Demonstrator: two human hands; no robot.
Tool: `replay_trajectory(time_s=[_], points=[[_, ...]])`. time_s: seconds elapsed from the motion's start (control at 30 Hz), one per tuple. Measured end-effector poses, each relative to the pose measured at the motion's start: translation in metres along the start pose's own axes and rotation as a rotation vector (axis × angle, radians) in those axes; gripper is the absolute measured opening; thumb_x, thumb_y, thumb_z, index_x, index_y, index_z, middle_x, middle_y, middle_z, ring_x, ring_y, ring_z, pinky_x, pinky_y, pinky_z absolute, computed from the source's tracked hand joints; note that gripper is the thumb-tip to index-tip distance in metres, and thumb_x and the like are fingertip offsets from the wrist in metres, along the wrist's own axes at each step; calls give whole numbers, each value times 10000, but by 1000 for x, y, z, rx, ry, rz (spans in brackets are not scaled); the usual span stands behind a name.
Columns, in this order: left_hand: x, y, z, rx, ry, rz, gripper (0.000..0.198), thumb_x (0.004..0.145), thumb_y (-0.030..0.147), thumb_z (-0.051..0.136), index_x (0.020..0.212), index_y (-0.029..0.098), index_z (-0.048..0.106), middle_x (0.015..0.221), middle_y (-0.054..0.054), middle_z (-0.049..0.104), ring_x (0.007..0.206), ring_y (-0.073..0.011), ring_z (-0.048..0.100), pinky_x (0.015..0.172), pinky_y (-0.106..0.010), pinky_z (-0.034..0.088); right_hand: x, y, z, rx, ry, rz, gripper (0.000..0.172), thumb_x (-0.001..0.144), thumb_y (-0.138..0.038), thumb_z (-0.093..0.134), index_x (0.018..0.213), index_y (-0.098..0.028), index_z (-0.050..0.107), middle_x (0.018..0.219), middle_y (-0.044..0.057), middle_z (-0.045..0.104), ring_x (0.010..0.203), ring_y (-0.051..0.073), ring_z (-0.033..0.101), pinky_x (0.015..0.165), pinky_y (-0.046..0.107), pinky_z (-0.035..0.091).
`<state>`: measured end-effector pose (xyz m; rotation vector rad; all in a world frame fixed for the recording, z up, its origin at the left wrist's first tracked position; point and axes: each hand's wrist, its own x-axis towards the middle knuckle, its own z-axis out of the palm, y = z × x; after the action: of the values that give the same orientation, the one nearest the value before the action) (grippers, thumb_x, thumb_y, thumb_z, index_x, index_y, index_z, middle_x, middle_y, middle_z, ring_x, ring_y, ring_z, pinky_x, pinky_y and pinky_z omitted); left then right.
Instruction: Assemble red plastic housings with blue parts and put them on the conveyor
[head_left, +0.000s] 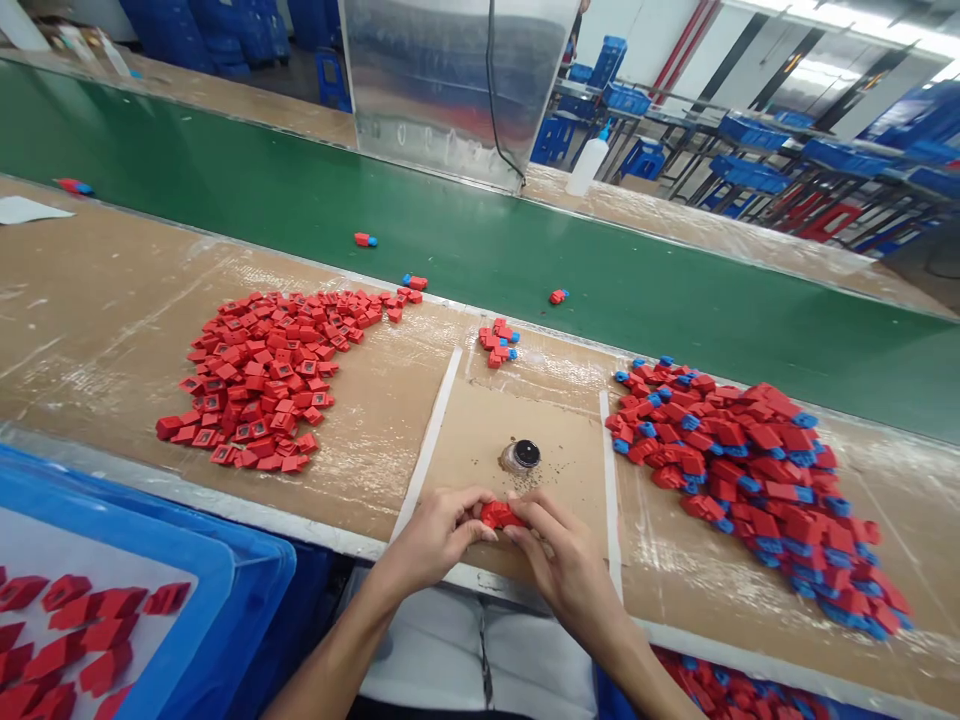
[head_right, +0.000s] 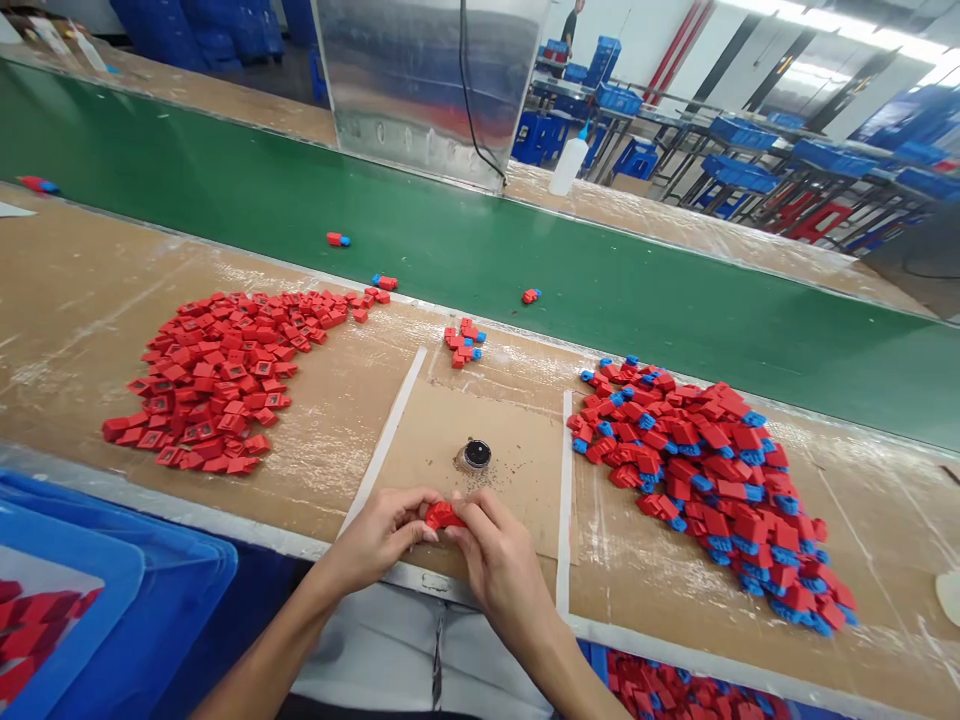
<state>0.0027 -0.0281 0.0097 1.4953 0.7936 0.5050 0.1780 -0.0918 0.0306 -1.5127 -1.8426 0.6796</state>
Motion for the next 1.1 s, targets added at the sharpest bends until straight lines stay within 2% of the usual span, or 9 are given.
replay_trajectory(time_s=[0.2,0.3,0.4,0.5,0.6,0.7,0.8,0.9,1.1], points=[[5,4,-3,38,-45,-57,179,823,224,568,968,174,661,758,-1,610,700,-145,533,642,-232,401,-3,-1,8,86,88,65,167,923,-166,497,1025,-201,625,976,67,644,891,192,610,769,285,479],[10,7,-5,112,-52,-97,401,791,253,641,1186,205,585,761,12,608,672,-140,516,623,-235,395,-9,9,0,159,175,150,164,904,-204,543,1031,-213,646,956,50,674,844,179,632,738,271,498],[15,7,-9,78,-77,-127,643,790,278,657,1376,228,396,785,15,609,644,-131,492,594,-233,389,-20,41,-36,76,372,272,206,897,-303,555,1046,-205,660,917,59,695,777,187,640,707,293,511],[17,3,-12,10,-70,-134,580,842,351,602,1367,216,397,803,3,589,676,-134,502,593,-231,399,-36,88,-96,-176,576,436,331,873,-421,542,1046,-166,664,914,98,712,768,218,651,713,334,518],[16,-1,-13,-25,-52,-153,522,858,421,576,1317,203,455,786,3,557,675,-137,501,545,-220,391,-46,126,-145,-346,604,508,393,838,-493,521,963,-157,682,857,113,720,742,250,657,716,378,513],[15,-1,-14,-67,-71,-191,500,852,456,574,1278,203,500,790,-5,561,676,-145,523,505,-212,388,-46,141,-161,-383,568,487,368,821,-500,519,880,-178,686,851,115,718,766,275,658,728,406,505],[22,5,-27,-41,-55,-225,472,839,476,579,1224,205,551,791,-21,603,682,-165,563,479,-216,383,-47,142,-156,-486,509,441,363,862,-470,466,911,-181,679,935,125,703,825,285,658,748,418,507],[45,20,-60,132,130,-198,395,826,473,579,1100,192,628,757,-25,645,688,-191,599,564,-261,434,-52,138,-150,-658,499,426,393,901,-471,402,951,-188,670,996,136,683,865,299,661,737,422,519],[112,60,-151,816,814,-232,273,802,375,586,984,184,657,854,-94,699,810,-282,634,716,-357,442,-26,118,-179,-700,544,405,421,877,-582,411,937,-253,667,985,94,717,816,285,686,642,377,515]])
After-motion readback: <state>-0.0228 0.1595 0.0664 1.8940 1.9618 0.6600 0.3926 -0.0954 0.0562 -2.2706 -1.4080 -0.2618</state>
